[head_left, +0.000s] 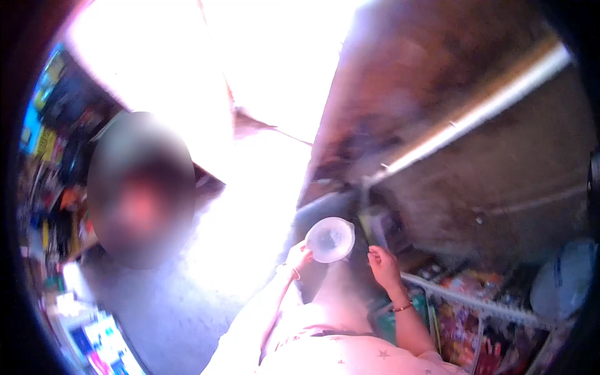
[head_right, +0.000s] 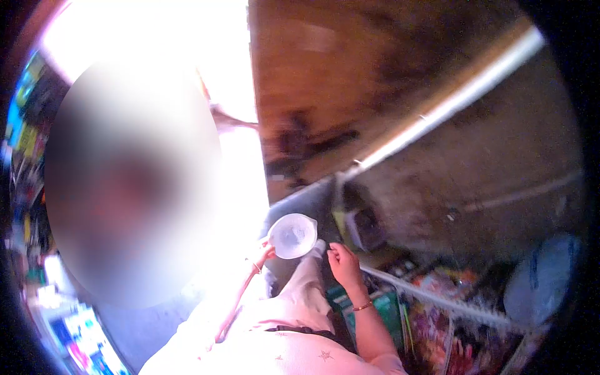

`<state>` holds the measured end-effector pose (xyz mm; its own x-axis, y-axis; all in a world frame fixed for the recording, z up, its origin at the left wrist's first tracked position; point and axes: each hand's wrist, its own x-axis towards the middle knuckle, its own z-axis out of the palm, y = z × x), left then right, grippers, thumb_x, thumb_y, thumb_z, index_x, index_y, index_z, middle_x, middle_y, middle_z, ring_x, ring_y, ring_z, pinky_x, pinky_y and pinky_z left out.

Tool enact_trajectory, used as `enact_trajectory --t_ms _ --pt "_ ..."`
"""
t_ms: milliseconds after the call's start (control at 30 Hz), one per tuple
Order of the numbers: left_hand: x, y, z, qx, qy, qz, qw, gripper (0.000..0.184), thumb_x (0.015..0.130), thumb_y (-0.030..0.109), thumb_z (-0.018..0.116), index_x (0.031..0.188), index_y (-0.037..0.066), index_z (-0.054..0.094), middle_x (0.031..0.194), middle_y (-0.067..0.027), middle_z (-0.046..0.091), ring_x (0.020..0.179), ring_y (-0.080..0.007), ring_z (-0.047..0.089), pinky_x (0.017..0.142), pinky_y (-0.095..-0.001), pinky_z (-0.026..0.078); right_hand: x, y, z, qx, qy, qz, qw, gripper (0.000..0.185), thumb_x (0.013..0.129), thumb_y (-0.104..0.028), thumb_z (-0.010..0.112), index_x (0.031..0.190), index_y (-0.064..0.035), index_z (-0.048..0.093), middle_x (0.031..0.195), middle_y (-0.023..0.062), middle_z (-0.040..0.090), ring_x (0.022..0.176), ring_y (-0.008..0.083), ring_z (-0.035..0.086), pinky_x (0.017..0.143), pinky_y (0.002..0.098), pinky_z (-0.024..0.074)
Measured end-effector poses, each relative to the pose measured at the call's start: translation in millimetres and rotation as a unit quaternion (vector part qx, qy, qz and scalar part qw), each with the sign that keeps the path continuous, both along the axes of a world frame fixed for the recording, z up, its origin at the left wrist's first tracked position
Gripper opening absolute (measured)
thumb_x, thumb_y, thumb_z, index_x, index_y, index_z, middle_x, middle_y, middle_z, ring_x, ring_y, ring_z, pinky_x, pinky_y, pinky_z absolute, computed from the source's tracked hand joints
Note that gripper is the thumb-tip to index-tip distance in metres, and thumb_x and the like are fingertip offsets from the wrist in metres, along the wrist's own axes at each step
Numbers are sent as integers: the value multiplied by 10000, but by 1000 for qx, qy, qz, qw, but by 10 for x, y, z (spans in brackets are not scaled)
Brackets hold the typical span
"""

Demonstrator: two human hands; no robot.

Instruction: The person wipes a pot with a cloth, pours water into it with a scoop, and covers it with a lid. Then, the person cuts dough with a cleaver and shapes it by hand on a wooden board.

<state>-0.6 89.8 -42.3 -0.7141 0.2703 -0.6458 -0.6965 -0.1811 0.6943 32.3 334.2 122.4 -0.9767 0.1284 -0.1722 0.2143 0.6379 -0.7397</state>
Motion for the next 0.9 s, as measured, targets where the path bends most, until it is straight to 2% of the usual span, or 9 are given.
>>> enact_trajectory --t_ms 67,267,533,600,667,733,800,867,900 --pt "131 -597 1458 15 -112 302 947 204 827 79 541 1013 16 595 813 -48 617 661 -132 584 614 -278 503 -103 -469 -82 28 21 105 994 206 821 -105 602 1008 -19 601 918 162 635 818 279 628 721 326 495" --pt "537 -3014 649 31 -13 328 944 152 809 83 570 942 13 597 712 -56 590 577 -144 557 555 -319 505 -492 -1675 -733 20 -33 257 966 138 795 -115 597 866 -4 638 819 168 639 754 266 644 667 340 501" --pt "582 -5868 1508 33 17 517 855 86 761 95 568 842 121 566 699 2 539 619 -126 495 656 -428 468 -1695 -3255 -1123 214 -126 479 842 288 845 -286 487 805 -32 617 801 193 632 801 387 603 708 455 494" --pt "108 -6513 1859 26 -10 540 841 63 771 142 516 823 140 552 684 8 514 669 -140 474 694 -429 410 -2071 -3727 -1086 179 -75 447 873 145 758 -137 549 710 -19 620 704 150 628 607 331 619 550 420 501" --pt "466 -7107 1738 83 -17 557 826 135 842 142 427 881 155 556 751 4 549 784 -151 501 786 -444 364 -2073 -3883 -1504 213 -39 492 843 188 777 -176 529 757 -22 634 723 156 633 655 338 629 572 435 497" --pt "19 -7759 2287 45 -31 588 807 173 755 55 482 587 92 469 528 -73 458 538 -224 451 671 -436 435 -2504 -4278 -1349 173 -101 420 885 194 783 -198 531 830 -37 627 784 153 638 719 328 627 635 434 497" --pt "125 -8818 1972 10 37 512 858 114 726 261 566 811 187 549 685 28 492 694 -145 455 674 -366 394 -2653 -4444 -1651 140 -86 403 900 199 792 -210 530 865 -49 621 820 150 637 752 320 623 660 422 497" --pt "-90 -8925 2261 -10 17 580 814 225 800 299 510 989 184 552 933 27 554 876 -142 492 733 -367 423 -2771 -4548 -1451 55 -170 327 928 221 824 -246 525 942 -74 596 906 118 637 831 303 609 712 389 500" --pt "-114 -9437 2143 -15 42 601 798 217 815 326 577 984 191 568 821 48 577 798 -99 530 710 -374 444 -2743 -4768 -1773 15 -147 340 929 323 854 -289 528 982 -15 641 852 160 670 750 228 672 734 344 515"
